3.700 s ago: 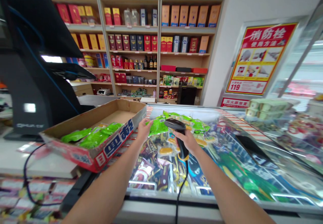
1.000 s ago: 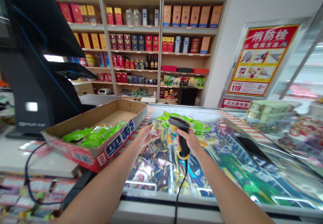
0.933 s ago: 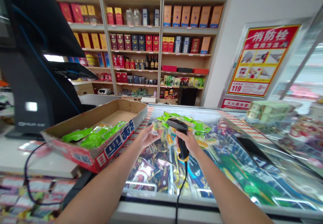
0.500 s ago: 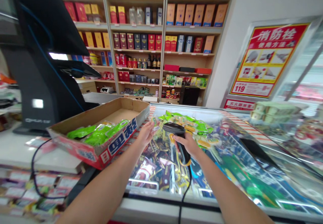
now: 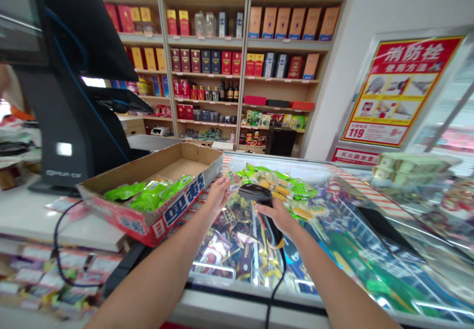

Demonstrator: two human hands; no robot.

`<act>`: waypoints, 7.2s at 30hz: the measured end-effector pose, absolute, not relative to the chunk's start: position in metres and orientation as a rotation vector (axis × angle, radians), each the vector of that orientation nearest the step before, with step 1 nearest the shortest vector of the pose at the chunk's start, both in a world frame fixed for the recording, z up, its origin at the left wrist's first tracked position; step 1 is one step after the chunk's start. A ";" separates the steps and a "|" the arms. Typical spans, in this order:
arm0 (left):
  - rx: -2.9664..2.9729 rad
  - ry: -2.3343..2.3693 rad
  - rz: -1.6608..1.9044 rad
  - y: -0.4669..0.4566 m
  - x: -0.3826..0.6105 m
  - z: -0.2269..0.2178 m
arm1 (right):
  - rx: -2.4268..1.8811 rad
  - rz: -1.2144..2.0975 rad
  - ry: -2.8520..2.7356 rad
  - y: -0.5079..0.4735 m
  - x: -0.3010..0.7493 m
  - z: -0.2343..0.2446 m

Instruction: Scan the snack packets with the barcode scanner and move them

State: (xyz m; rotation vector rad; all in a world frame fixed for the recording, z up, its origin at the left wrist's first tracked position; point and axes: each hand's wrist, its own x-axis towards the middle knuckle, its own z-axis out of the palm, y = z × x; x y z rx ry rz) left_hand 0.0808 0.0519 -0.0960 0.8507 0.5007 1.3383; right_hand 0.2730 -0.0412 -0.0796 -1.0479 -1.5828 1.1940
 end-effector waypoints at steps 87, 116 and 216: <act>0.741 0.543 0.961 0.068 0.089 -0.085 | -0.995 1.087 -1.272 -0.024 0.291 -0.075; 1.135 0.513 1.250 0.050 0.112 -0.096 | -0.981 1.259 -1.230 -0.034 0.280 -0.074; 0.714 0.393 1.437 0.060 0.101 -0.104 | -1.086 1.299 -1.500 -0.040 0.285 -0.087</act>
